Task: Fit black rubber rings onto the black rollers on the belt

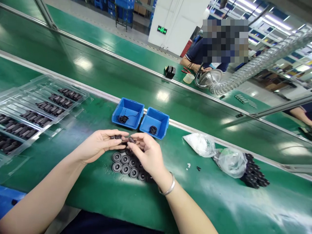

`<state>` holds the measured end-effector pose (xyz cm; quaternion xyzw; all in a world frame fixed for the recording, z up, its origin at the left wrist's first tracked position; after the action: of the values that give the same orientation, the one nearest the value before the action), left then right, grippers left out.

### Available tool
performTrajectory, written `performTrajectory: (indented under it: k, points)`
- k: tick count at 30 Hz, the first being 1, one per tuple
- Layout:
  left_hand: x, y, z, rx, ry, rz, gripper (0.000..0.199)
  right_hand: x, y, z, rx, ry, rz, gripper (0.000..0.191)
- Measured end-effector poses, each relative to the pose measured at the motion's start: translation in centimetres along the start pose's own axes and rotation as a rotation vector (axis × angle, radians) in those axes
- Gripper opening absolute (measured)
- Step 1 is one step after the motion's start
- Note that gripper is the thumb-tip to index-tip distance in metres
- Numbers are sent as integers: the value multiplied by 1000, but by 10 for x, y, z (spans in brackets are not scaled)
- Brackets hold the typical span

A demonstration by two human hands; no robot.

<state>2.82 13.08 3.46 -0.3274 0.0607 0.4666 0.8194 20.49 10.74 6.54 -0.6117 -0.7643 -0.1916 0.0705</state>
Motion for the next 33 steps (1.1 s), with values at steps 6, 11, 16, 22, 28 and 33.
performTrajectory:
  k: [6, 11, 16, 22, 28, 33]
  points:
    - [-2, 5, 4, 55, -33, 154, 33, -39, 55, -12, -307, -30, -93, 12]
    - [-1, -3, 0, 92, 28, 131, 34, -83, 55, -2, -536, -25, -239, 23]
    - [1, -8, -5, 73, 38, 88, 33, -94, 43, 1, -600, 48, -270, 27]
    - [1, -10, -9, 119, 63, 78, 35, -91, 43, 0, -640, 109, -294, 28]
    - [2, -11, -7, 133, 56, 82, 35, -89, 42, -2, -635, 109, -309, 26]
    - [2, -10, -8, 129, 59, 81, 35, -88, 42, -1, -649, 104, -321, 28]
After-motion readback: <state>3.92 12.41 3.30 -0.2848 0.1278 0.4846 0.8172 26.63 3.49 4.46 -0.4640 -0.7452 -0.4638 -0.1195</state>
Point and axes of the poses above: each hand's wrist, its own x-axis towards the middle knuckle, its own y-axis out of the back of the hand, z = x × y, the point moved 4 cm from there along x, towards the middle knuckle, and after that the axes turned 13 degrees about y, right-handed, at the moved point
